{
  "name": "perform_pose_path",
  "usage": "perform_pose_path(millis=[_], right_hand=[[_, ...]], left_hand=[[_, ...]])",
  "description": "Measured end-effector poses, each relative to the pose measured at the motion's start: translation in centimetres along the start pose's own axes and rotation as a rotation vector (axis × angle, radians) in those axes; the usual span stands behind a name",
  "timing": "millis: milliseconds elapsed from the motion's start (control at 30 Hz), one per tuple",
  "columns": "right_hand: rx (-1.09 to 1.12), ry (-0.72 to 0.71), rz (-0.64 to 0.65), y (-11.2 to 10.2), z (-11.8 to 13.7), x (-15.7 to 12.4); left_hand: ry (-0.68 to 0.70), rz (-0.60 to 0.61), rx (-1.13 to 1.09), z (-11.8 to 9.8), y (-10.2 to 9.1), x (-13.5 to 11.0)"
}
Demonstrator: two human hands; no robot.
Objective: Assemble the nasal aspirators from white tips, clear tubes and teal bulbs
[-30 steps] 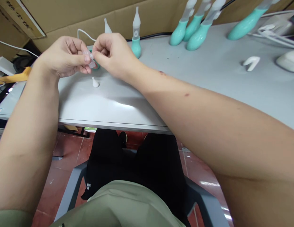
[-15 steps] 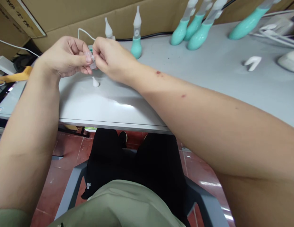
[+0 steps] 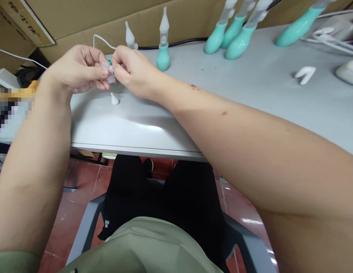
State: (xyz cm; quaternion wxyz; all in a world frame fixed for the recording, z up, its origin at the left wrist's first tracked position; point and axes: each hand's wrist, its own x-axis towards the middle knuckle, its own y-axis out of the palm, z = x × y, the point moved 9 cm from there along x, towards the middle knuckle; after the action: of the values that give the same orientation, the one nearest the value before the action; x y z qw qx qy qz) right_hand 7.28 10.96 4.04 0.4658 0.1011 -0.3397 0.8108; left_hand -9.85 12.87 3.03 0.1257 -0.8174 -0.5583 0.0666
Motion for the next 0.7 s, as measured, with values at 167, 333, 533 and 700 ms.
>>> perform_pose_path(millis=[167,333,533,700], right_hand=[[0.044,0.033,0.059,0.5,-0.5,-0.1],[0.204,0.034,-0.002,0.5,-0.8,0.4],[0.243,0.000,-0.125,-0.7,0.0,0.4],[0.205,-0.024,-0.124,-1.4,0.3,0.2]], left_hand=[[-0.070,0.020,0.105,-0.8,1.0,-1.2],[-0.067,0.026,0.094,-0.7,0.8,-1.1],[-0.054,0.000,0.067,-0.9,0.9,-1.1],[-0.055,0.026,0.082,-0.5,0.6,-0.9]])
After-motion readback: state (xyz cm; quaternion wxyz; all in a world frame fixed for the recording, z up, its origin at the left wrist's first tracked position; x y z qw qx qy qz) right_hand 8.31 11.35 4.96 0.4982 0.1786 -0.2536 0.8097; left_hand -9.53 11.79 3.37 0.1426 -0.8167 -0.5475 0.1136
